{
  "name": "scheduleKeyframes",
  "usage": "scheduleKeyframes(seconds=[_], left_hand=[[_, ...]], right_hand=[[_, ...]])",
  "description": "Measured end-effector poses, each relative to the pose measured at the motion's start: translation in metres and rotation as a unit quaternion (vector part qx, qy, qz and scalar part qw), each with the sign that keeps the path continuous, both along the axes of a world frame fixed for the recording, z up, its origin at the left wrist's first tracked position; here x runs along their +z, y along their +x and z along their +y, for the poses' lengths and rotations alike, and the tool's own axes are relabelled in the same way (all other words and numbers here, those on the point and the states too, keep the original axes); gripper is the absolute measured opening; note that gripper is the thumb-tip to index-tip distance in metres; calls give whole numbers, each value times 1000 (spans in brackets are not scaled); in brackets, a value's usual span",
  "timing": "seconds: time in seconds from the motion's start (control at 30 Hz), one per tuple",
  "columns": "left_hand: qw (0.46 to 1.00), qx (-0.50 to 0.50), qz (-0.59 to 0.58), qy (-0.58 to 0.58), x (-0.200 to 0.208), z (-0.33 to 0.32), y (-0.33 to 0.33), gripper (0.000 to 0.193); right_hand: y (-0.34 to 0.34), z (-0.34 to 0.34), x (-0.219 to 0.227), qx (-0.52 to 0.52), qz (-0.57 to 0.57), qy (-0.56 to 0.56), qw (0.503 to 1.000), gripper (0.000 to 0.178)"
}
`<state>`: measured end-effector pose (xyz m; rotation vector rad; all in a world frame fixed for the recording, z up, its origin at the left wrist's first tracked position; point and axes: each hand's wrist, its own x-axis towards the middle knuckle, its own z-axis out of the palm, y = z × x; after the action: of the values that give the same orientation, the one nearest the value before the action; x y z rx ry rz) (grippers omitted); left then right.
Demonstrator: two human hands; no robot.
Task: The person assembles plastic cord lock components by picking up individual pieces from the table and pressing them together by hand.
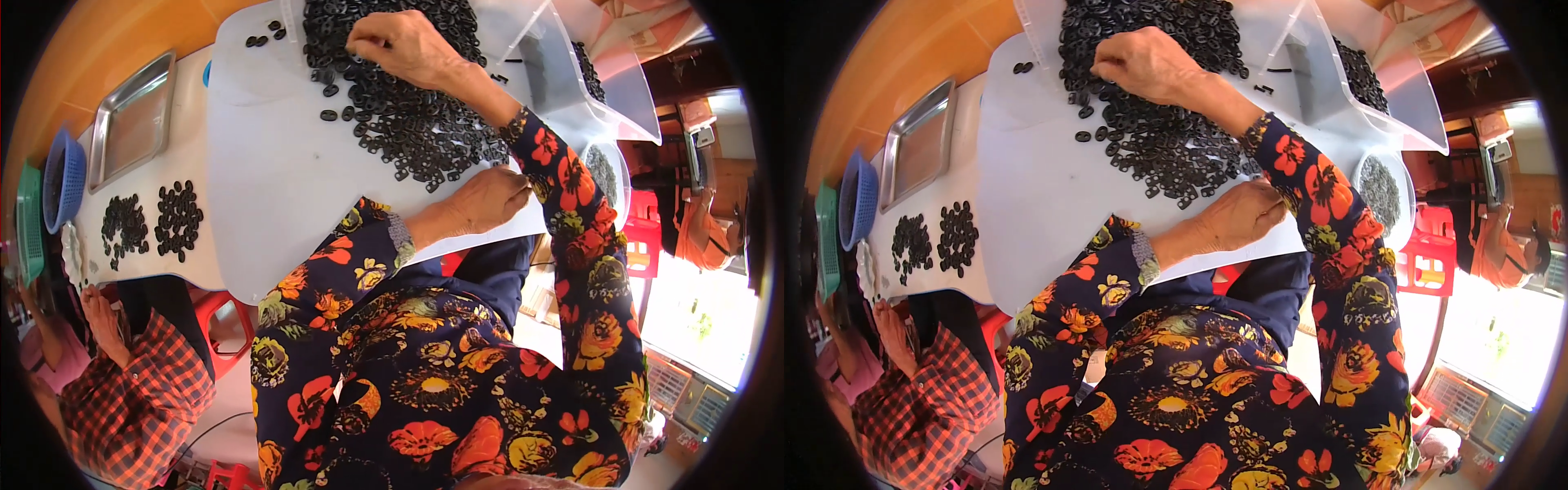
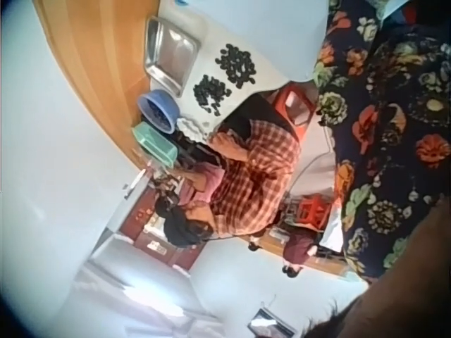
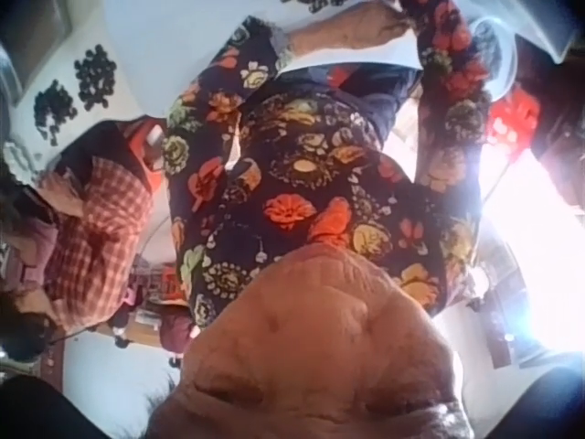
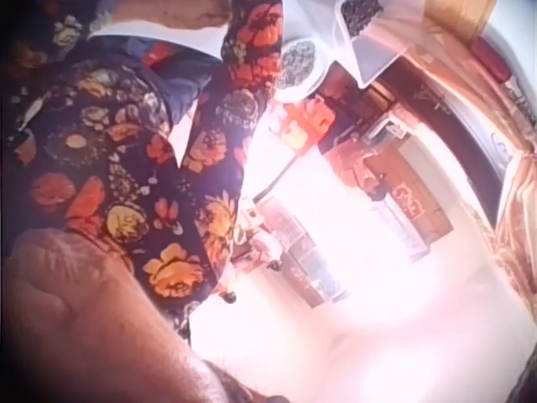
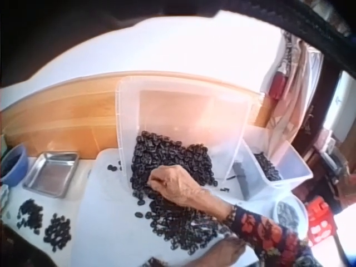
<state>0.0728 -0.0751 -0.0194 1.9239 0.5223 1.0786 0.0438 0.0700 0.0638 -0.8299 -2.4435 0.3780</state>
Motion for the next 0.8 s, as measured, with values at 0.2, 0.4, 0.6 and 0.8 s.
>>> scheduleKeyframes(seconds=[0.2,0.4,0.6,0.8], left_hand=[[999,-15,1,-51,8,-1,-3,24],[999,9,43,-12,13,0,-17,22],[998,-2,36,-53,18,0,-26,18],[995,-1,56,-86,26,-2,-32,21]], right_hand=[[21,-24,-24,119,-93,77,986,19],[55,-17,-3,83,-40,-78,993,13],[85,-22,-3,-19,25,-35,999,9],[75,-31,-25,32,-5,-6,999,16]])
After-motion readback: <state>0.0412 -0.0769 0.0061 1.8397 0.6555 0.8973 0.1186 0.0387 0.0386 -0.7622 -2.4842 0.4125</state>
